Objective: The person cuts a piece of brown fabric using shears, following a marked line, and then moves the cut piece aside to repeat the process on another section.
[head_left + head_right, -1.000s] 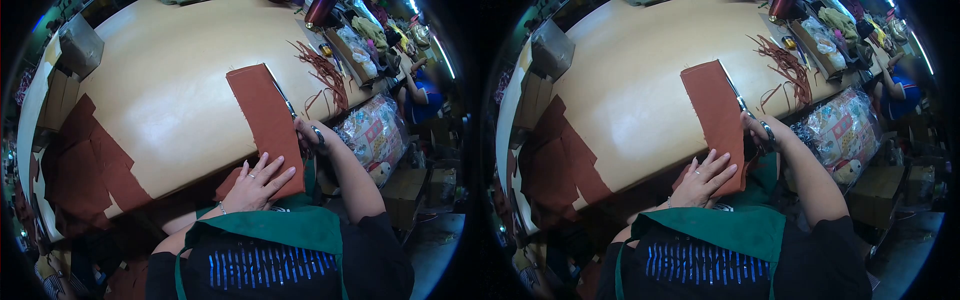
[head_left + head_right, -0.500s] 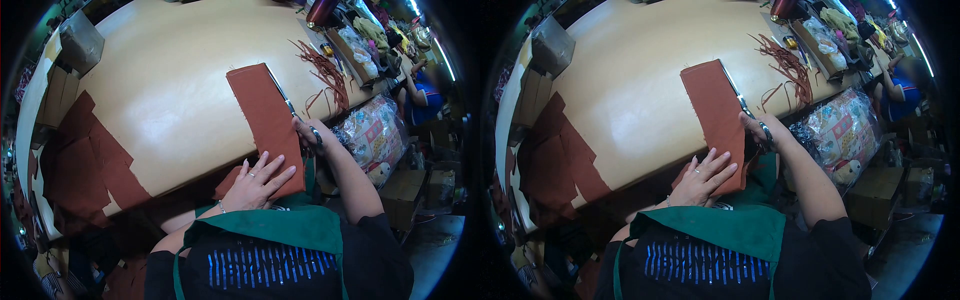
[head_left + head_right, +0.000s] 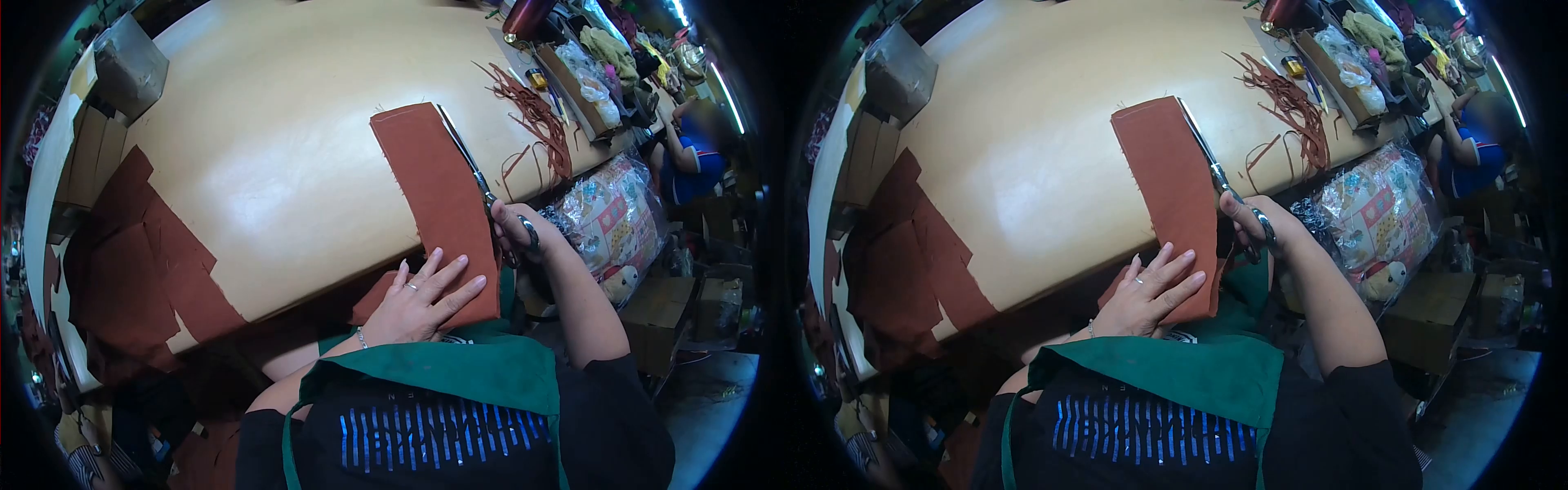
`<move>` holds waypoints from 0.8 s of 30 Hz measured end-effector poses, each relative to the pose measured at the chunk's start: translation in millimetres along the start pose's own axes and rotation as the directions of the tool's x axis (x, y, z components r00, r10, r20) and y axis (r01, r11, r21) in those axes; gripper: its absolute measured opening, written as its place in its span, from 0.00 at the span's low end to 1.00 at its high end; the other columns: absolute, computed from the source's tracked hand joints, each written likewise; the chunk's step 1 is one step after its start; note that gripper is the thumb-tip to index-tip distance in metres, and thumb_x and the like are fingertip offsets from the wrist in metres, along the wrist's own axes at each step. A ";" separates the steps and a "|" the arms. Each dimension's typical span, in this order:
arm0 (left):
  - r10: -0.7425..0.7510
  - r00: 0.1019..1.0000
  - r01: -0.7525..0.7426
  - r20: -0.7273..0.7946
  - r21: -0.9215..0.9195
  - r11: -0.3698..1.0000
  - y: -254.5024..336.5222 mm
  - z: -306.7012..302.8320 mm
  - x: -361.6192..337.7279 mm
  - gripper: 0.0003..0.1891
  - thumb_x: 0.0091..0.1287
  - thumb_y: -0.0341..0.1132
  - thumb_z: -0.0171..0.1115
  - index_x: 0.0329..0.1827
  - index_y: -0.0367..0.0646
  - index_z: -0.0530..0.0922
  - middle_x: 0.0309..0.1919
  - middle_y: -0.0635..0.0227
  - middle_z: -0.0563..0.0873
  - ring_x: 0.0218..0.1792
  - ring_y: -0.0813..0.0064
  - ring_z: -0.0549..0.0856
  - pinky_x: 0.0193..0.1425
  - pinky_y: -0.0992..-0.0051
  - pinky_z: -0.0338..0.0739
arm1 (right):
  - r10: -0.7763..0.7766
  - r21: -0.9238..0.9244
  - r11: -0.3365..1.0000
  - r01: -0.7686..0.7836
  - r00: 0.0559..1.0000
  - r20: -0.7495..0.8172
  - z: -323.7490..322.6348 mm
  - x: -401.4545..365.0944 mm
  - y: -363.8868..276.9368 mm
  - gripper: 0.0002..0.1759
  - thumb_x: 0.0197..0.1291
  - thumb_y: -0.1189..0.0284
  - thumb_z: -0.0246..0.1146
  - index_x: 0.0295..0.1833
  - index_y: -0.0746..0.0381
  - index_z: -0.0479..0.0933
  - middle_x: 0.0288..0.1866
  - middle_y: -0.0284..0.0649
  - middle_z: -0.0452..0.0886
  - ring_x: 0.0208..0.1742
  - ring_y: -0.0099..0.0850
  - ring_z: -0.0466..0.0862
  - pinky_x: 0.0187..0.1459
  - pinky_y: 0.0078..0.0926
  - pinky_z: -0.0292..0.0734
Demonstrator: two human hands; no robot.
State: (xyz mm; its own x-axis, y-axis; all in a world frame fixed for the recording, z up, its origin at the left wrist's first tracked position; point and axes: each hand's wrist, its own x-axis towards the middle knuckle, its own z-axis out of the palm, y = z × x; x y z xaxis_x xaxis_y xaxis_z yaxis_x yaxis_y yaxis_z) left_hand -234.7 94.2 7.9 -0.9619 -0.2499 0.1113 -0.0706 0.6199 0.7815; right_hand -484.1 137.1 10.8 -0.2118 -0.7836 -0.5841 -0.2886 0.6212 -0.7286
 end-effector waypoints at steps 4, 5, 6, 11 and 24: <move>0.012 0.999 -0.012 0.030 0.000 1.000 -0.7 -0.7 -0.5 0.39 0.49 0.34 0.64 0.66 0.62 0.56 0.68 0.64 0.53 0.68 0.52 0.50 0.61 0.38 0.46 | 0.009 -0.007 1.000 -0.009 1.000 0.008 1.7 0.1 -10.1 0.43 0.42 0.28 0.45 0.19 0.64 0.67 0.13 0.36 0.68 0.15 0.25 0.70 0.17 0.20 0.64; 0.014 0.999 -0.014 0.034 0.005 1.000 -0.8 -0.5 -0.6 0.39 0.49 0.35 0.64 0.66 0.62 0.56 0.68 0.63 0.53 0.68 0.52 0.50 0.61 0.38 0.46 | 0.007 -0.012 1.000 -0.007 1.000 -0.002 1.1 2.7 -9.3 0.43 0.41 0.28 0.45 0.19 0.64 0.67 0.12 0.36 0.68 0.14 0.25 0.69 0.17 0.20 0.64; 0.015 0.999 -0.016 0.038 0.009 1.000 -1.0 0.6 -0.8 0.39 0.49 0.37 0.64 0.66 0.62 0.57 0.68 0.63 0.53 0.68 0.52 0.50 0.61 0.38 0.46 | 0.007 -0.017 1.000 -0.007 1.000 -0.012 0.5 6.5 -7.1 0.44 0.40 0.27 0.45 0.19 0.64 0.67 0.12 0.35 0.67 0.14 0.25 0.69 0.17 0.20 0.64; 0.021 0.999 -0.022 0.048 0.019 1.000 -1.0 3.6 -0.9 0.38 0.50 0.40 0.63 0.66 0.62 0.58 0.68 0.63 0.53 0.68 0.52 0.50 0.61 0.38 0.46 | 0.089 -0.004 0.996 -0.090 0.994 -0.065 0.4 10.1 -15.9 0.43 0.37 0.27 0.48 0.18 0.62 0.66 0.11 0.33 0.65 0.13 0.23 0.67 0.15 0.20 0.62; 0.029 0.998 -0.030 0.056 0.017 0.999 -1.3 3.3 -2.1 0.35 0.52 0.46 0.61 0.65 0.61 0.58 0.68 0.62 0.53 0.68 0.52 0.50 0.61 0.38 0.46 | 0.112 -0.016 0.993 -0.113 0.992 -0.063 1.8 7.1 -21.6 0.41 0.38 0.28 0.52 0.17 0.61 0.66 0.11 0.31 0.63 0.11 0.22 0.65 0.13 0.20 0.60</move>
State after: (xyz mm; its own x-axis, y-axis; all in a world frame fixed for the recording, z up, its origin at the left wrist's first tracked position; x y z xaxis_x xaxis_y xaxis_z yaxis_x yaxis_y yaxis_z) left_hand -233.5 96.4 4.6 -0.9767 -0.1903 0.0994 -0.0466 0.6397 0.7672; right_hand -477.7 118.2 21.8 -0.3008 -0.7085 -0.6384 -0.2775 0.7054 -0.6522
